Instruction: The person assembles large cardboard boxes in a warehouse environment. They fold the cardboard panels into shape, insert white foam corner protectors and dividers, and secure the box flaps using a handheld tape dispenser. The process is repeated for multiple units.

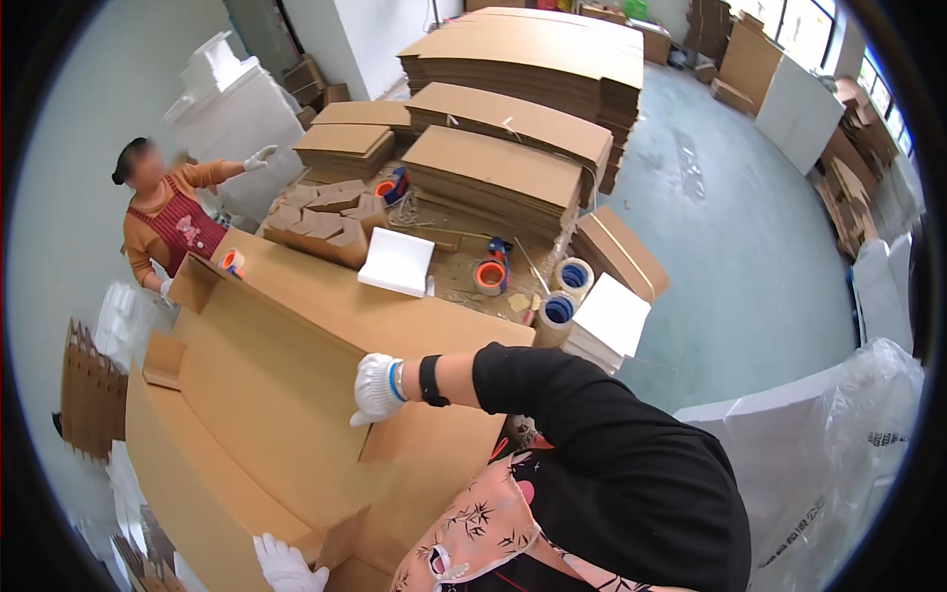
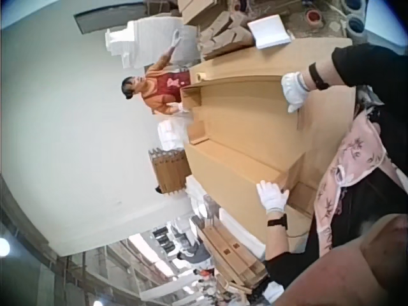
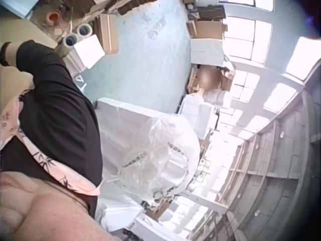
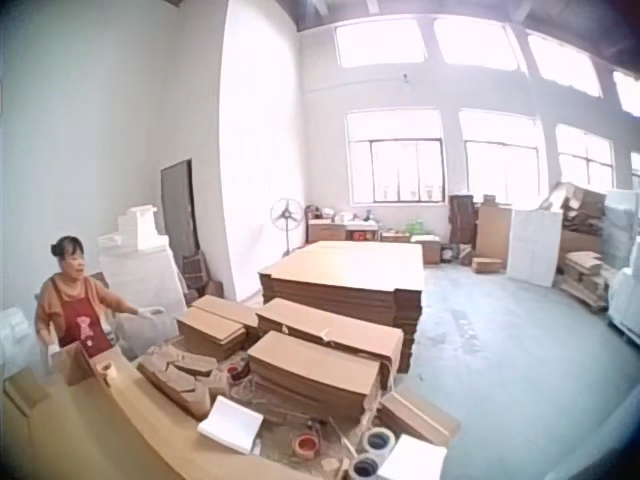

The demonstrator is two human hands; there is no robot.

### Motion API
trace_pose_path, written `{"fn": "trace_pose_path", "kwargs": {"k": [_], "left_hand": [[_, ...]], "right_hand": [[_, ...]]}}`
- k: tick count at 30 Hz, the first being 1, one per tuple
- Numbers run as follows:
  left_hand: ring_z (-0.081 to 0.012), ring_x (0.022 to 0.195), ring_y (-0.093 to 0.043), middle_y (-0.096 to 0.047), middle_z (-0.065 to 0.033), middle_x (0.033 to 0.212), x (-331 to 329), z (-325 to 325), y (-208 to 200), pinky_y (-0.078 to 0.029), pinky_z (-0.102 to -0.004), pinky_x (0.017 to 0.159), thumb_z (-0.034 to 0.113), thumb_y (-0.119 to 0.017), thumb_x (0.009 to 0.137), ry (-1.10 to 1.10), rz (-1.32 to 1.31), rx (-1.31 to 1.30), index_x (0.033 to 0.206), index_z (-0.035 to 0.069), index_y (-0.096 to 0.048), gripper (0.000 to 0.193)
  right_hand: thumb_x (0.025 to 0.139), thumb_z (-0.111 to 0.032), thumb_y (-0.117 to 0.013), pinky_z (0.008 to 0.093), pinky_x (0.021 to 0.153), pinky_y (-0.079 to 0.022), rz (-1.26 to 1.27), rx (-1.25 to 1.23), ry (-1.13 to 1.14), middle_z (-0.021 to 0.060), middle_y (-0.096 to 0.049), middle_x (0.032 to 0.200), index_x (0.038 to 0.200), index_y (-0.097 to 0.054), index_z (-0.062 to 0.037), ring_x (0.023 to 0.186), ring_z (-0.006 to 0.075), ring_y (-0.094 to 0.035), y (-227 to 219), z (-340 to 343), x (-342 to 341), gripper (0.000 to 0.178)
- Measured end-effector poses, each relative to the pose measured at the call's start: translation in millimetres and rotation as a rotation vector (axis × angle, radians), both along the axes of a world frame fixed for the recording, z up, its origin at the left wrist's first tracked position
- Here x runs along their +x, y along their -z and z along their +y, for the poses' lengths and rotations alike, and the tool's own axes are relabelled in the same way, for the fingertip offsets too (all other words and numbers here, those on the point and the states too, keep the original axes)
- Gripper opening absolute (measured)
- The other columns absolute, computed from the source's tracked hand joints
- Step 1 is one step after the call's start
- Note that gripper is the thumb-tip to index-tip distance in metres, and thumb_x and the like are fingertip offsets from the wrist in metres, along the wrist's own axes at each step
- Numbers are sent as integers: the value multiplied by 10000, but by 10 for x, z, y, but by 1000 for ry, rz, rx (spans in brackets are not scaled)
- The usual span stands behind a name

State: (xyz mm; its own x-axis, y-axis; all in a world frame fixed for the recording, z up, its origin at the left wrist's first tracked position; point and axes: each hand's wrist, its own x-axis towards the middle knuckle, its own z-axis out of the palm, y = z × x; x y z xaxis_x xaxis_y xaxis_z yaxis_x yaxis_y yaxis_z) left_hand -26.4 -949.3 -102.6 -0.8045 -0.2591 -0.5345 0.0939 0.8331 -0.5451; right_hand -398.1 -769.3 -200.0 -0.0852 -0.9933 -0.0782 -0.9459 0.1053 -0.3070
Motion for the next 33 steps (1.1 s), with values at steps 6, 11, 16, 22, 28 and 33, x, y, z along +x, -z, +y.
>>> {"fn": "trace_pose_path", "kwargs": {"k": [6, 11, 16, 22, 28, 33], "left_hand": [[-334, 1146, -590, -673, -141, 1191, -48, -366, 574, -422, -469, 1024, 539, -578, 860, -329, -287, 265, 1159, 109, -680, 534], [-349, 1120, -612, -682, -146, 1186, -70, -411, 607, -463, -463, 979, 531, -621, 836, -445, -365, 305, 1150, 112, -697, 529], [-349, 1176, -580, -660, -147, 1206, 205, -511, 787, -425, -477, 1026, 464, -670, 819, -703, -393, 338, 1179, 111, -686, 504], [-314, 1152, -561, -681, -76, 1135, 345, -428, 768, -356, -487, 1069, 595, -614, 760, -411, -60, 313, 1004, 210, -771, 482], [-291, 1110, -537, -647, -86, 1067, 567, -58, 554, -370, -522, 1016, 403, -764, 618, -262, 677, 242, 903, 148, -761, 382], [-310, 1098, -537, -615, -89, 1013, 709, 118, 484, -426, -483, 1009, 344, -756, 637, -375, 757, 312, 870, 122, -722, 324]], "right_hand": [[912, -466, -572, 435, 853, -496, -125, -593, -139, 101, -671, 771, 890, -681, -70, 818, 336, -646, 137, 327, -217, 411], [735, -330, -755, 425, 895, -503, 74, -681, 518, 108, -636, 1052, 1034, -656, -81, 999, 330, -606, 219, 1306, -1386, 402], [705, -464, -773, 480, 1006, -404, 449, -388, 1275, 234, -527, 1299, 1194, -600, -76, 1239, 391, -468, 133, 2341, -2283, 648], [730, -411, -787, 468, 959, -459, 552, -200, 1375, 221, -569, 1186, 1186, -578, -27, 1161, 399, -519, 615, 2921, -2581, 632], [810, -30, -582, 426, 899, -479, 560, -330, 1327, 147, -613, 1038, 1001, -599, -53, 1050, 349, -572, 1051, 3041, -2799, 193], [849, -20, -514, 409, 885, -495, 679, -289, 1292, 134, -622, 1040, 1056, -593, -59, 1039, 329, -589, 918, 2985, -2735, 226]]}}
